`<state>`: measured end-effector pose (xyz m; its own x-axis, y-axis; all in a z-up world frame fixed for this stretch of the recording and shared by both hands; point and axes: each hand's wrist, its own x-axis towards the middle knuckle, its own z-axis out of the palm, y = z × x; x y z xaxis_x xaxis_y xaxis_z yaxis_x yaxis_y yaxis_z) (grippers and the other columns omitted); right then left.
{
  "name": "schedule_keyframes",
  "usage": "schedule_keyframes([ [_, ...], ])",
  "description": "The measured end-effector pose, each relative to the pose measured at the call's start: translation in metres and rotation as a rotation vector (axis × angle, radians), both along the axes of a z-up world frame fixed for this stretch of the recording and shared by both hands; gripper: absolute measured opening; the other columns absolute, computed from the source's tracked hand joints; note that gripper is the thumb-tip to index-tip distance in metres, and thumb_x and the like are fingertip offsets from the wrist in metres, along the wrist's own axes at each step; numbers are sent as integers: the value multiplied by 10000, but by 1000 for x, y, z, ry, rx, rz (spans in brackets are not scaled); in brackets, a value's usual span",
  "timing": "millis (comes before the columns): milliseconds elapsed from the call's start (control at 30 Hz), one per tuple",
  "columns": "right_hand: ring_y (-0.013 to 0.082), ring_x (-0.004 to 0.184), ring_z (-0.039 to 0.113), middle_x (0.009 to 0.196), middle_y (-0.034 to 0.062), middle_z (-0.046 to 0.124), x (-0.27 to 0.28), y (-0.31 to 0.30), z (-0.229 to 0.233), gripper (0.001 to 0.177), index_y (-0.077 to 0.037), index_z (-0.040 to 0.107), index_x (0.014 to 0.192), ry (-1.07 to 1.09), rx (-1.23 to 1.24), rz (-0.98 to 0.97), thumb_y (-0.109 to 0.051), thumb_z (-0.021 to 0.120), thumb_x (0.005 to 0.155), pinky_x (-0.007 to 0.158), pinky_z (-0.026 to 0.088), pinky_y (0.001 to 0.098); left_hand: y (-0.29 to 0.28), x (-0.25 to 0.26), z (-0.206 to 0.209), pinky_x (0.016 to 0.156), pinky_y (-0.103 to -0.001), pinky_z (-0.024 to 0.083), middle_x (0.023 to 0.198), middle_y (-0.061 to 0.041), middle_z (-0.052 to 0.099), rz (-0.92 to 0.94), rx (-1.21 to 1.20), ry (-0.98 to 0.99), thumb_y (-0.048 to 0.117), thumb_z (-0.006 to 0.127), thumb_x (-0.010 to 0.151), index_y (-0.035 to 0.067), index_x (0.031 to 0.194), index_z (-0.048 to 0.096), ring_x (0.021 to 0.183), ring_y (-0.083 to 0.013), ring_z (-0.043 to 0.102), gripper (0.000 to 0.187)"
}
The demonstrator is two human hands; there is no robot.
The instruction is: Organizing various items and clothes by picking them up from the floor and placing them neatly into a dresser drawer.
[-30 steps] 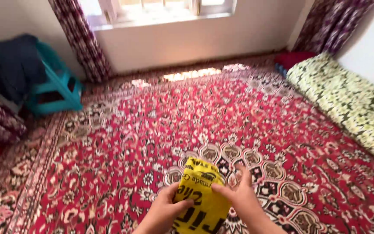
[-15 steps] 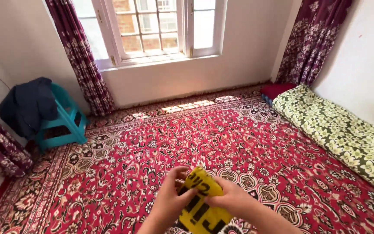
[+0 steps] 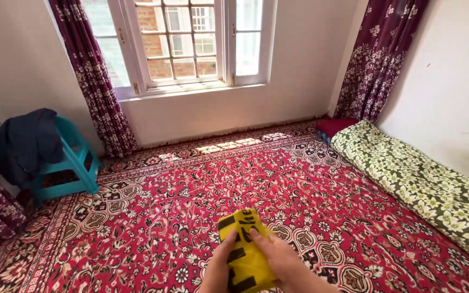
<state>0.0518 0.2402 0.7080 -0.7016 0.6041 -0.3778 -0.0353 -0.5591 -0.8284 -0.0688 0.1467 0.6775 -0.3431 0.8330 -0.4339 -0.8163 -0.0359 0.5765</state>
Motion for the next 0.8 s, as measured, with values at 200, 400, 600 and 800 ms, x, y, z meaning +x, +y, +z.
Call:
schedule_keyframes([
  [200,252,812,768,1024,152,781,-18,7,-42,517,-4,657,1241,24,-34,52,-403,645,914,731,628,395,10,-23,-46,733,-372,615,999,-119,773,60,161,303,269,705,896,-7,1211,696,844,-235,745,418],
  [400,216,938,711,1087,150,705,-2,24,-72,600,29,605,1218,-362,558,-279,-458,757,901,812,596,357,-2,-16,-6,746,-422,631,1029,-138,760,151,116,256,198,691,882,5,1217,656,860,-258,766,388],
  [600,232,980,725,1141,136,730,33,23,1,672,-43,533,1327,-137,-58,-183,-494,726,868,871,540,398,-25,-17,40,749,-442,631,1038,-144,768,-45,133,88,252,664,896,19,1207,660,872,-286,755,388],
  [800,254,937,785,1125,145,780,26,56,-27,499,10,653,1264,-60,104,33,-214,750,829,854,630,429,-2,-20,-13,781,-400,614,1035,-125,766,73,17,371,140,751,858,6,1199,647,901,-239,749,381],
])
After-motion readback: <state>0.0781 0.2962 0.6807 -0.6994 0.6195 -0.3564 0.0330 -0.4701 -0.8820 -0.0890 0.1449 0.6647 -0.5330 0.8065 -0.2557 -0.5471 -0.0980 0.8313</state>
